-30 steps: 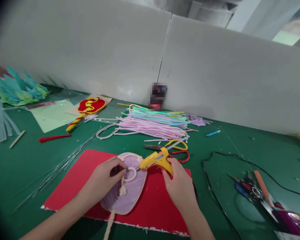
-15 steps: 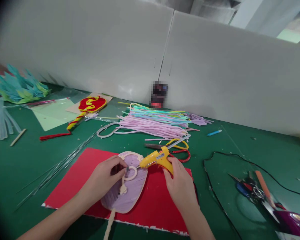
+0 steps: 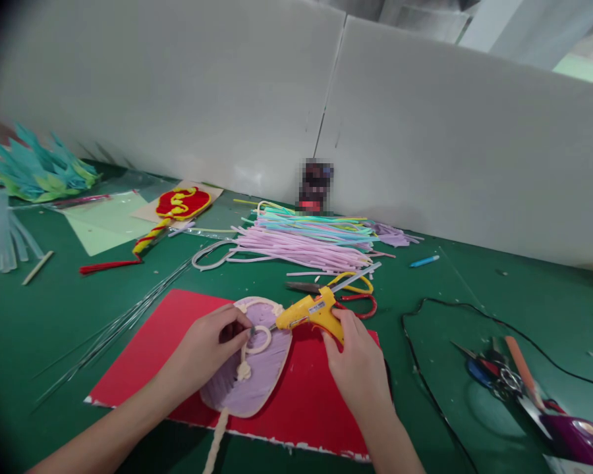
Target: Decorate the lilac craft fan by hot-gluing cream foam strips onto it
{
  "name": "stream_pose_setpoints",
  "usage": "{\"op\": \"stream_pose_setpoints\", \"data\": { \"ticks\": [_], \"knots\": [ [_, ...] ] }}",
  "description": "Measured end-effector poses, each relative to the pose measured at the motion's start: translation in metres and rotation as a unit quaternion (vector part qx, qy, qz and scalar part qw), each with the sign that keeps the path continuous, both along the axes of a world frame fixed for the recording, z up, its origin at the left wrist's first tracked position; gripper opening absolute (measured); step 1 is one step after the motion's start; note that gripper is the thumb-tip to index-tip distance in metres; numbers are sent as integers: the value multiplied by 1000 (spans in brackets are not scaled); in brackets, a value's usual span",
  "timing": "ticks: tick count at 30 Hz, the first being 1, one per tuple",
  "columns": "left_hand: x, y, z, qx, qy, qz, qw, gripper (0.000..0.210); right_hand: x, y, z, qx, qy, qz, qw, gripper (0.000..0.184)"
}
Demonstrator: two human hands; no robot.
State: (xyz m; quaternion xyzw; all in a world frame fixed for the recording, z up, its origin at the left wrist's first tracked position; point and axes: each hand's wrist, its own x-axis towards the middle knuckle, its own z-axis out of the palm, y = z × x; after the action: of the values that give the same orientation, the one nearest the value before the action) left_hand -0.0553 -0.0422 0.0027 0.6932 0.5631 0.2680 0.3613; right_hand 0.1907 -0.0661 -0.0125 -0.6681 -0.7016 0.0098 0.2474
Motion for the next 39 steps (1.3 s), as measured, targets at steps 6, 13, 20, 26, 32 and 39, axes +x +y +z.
{"op": "stream_pose_setpoints", "data": {
  "ticks": [6,13,20,26,32,39],
  "knots": [
    [1,0,3,-1,-3,-4,1000,7,-3,-1,6,-15,-6,-4,1000,25],
    [1,-1,4,-5,-5,-6,1000,7,2,-2,3,-1,7,9,1000,22],
    [0,0,3,-4,-6,-8,1000,7,3,-4,8,-19,23,-8,1000,22],
    [-1,-1,2,0,-14,-7,1000,6,4,-3,15,-28,48,-58,997,29],
    [2,-9,13,43,-52,23,997,14,-1,4,18,-9,166,-191,968,67],
    [12,-36,32,29,-172,-204,963,32,-38,-16,24,54,295,-116,947,65]
  ]
}}
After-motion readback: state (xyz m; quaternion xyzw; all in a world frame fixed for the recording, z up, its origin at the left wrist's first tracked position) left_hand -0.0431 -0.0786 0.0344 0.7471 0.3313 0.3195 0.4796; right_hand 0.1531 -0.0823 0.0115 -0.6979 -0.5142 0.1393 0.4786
